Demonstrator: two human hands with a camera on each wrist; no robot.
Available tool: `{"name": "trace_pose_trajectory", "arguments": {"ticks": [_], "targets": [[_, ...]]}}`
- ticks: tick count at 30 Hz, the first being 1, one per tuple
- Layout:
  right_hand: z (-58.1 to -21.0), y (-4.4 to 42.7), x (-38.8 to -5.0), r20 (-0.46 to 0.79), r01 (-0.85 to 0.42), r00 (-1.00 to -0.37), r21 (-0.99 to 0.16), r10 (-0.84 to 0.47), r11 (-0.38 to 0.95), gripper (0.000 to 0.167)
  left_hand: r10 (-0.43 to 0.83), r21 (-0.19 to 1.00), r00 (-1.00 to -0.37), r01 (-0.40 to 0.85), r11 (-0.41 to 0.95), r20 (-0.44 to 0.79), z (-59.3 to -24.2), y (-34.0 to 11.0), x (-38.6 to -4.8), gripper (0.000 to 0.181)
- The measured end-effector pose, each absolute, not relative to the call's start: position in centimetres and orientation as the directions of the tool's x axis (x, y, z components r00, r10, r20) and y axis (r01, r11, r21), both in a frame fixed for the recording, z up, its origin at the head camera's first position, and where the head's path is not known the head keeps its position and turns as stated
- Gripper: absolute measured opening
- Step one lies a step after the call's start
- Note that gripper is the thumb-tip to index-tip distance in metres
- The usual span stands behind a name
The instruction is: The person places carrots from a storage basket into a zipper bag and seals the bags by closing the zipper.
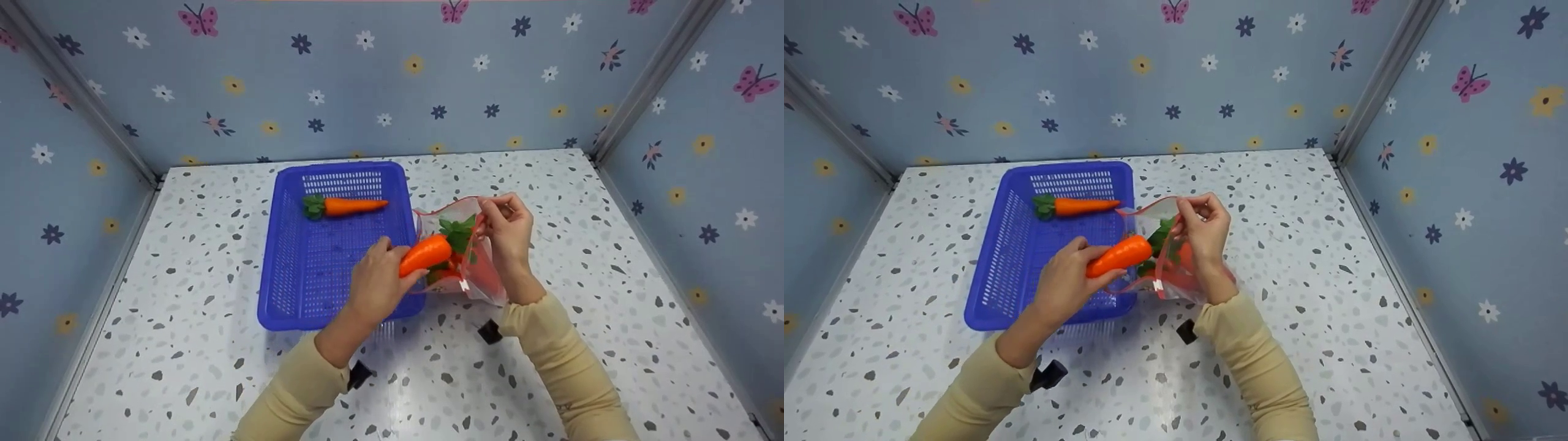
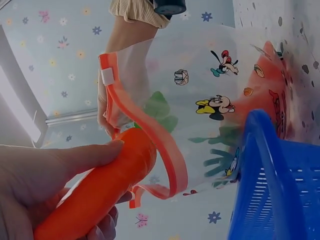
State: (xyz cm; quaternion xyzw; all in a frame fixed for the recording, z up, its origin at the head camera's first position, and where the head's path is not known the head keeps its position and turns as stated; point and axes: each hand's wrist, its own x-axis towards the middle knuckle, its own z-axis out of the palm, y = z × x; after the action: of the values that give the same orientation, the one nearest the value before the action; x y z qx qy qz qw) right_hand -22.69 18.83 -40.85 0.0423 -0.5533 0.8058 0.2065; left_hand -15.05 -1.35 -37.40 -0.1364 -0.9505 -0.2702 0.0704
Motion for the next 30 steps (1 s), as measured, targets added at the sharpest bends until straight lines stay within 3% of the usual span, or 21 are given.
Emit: {"name": "trace_pose_trajectory", "arguments": {"ticks": [15, 25, 30], "targets": [[-38.0, 17.7, -20.8, 0.178, -0.276, -0.937, -0.905, 0.301, -0.324, 0.007, 0.279, 0.43, -0.958, 0.281, 0.858, 0.07, -36.3, 1.8, -17.0, 0.043], [-38.2, 17.6, -20.9, 0.223, -0.316, -0.929, -0.893, 0.296, -0.321, 0.006, 0.319, 0.535, -0.937, 0.343, 0.772, 0.14, -36.9, 3.1, -18.7, 0.026], [-38.3, 17.6, -20.9, 0.226, -0.322, -0.928, -0.886, 0.296, -0.333, 0.004, 0.351, 0.587, -0.918, 0.389, 0.71, 0.184, -37.2, 3.4, -18.8, 0.029]]}}
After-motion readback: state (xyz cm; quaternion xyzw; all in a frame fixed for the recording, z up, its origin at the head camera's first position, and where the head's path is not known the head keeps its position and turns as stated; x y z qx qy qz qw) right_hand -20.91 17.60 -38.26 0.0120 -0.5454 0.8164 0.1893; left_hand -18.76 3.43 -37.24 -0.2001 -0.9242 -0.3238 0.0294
